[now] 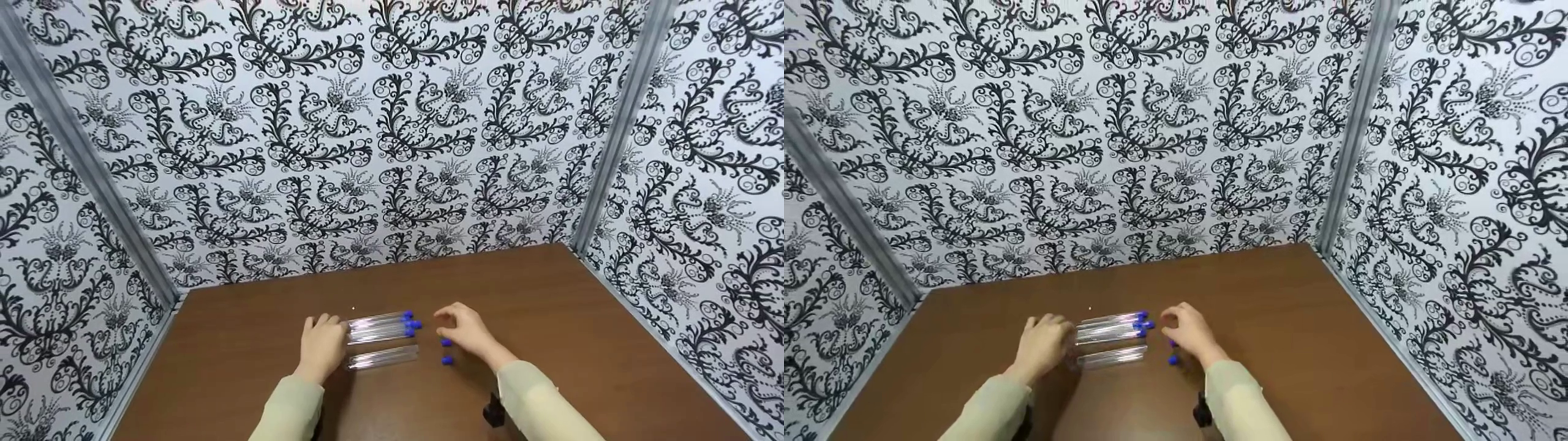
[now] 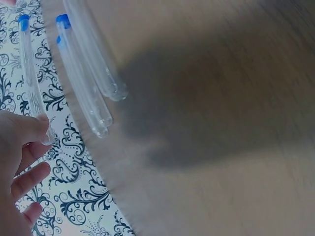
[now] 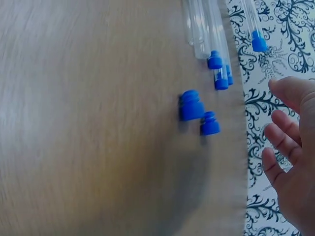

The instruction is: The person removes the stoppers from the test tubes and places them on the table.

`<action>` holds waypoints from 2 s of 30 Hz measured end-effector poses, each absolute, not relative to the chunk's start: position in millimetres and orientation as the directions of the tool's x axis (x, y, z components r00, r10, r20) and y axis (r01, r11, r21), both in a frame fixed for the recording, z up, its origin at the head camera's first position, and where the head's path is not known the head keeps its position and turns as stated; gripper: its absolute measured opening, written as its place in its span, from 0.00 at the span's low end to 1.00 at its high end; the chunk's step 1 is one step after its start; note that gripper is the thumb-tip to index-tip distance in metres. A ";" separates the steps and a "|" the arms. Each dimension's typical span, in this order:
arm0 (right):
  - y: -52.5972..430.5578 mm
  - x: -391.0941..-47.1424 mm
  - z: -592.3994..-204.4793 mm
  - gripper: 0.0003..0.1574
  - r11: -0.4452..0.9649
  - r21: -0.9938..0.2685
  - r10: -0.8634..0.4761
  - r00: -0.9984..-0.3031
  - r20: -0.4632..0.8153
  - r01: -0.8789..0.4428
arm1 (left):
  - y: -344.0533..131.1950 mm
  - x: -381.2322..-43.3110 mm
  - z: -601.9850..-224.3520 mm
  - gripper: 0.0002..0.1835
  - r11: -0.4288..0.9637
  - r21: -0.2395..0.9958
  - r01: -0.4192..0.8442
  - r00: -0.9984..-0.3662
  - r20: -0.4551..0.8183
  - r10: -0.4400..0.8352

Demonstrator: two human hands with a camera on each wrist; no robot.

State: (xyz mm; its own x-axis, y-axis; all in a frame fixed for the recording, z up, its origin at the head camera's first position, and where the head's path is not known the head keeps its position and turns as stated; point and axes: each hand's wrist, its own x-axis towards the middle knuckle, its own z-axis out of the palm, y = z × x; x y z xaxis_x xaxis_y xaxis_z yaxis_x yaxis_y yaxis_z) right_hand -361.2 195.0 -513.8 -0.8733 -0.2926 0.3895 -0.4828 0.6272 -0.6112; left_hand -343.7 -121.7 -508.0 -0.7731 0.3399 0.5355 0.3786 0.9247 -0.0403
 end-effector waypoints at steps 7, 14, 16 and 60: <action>180.4 -362.8 -504.2 0.21 0.588 -0.649 -0.324 -0.876 0.358 -0.483 | -121.4 -342.9 -496.9 0.05 0.923 -0.040 0.383 -0.764 0.548 0.341; 168.1 -364.8 -497.3 0.22 0.594 -0.634 -0.365 -0.869 0.335 -0.494 | -114.0 -340.1 -487.0 0.06 0.917 -0.043 0.398 -0.756 0.551 0.354; 166.1 -365.9 -495.9 0.21 0.609 -0.623 -0.366 -0.870 0.329 -0.492 | -112.5 -340.2 -485.8 0.05 0.916 -0.040 0.398 -0.757 0.551 0.353; 167.0 -370.5 -486.3 0.10 0.745 -0.450 -0.383 -0.868 0.315 -0.492 | -102.3 -342.1 -481.5 0.11 0.867 -0.081 0.491 -0.641 0.641 0.422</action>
State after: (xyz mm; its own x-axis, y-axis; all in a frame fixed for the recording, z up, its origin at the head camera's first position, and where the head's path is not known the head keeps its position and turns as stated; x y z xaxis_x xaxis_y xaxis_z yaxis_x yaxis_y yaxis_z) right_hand -370.5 167.0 -486.3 -0.8684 -0.3827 0.3154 -0.4919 0.7454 -0.4499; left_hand -342.1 -102.3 -481.5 -0.6407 0.4224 0.6412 0.4911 0.8674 -0.0806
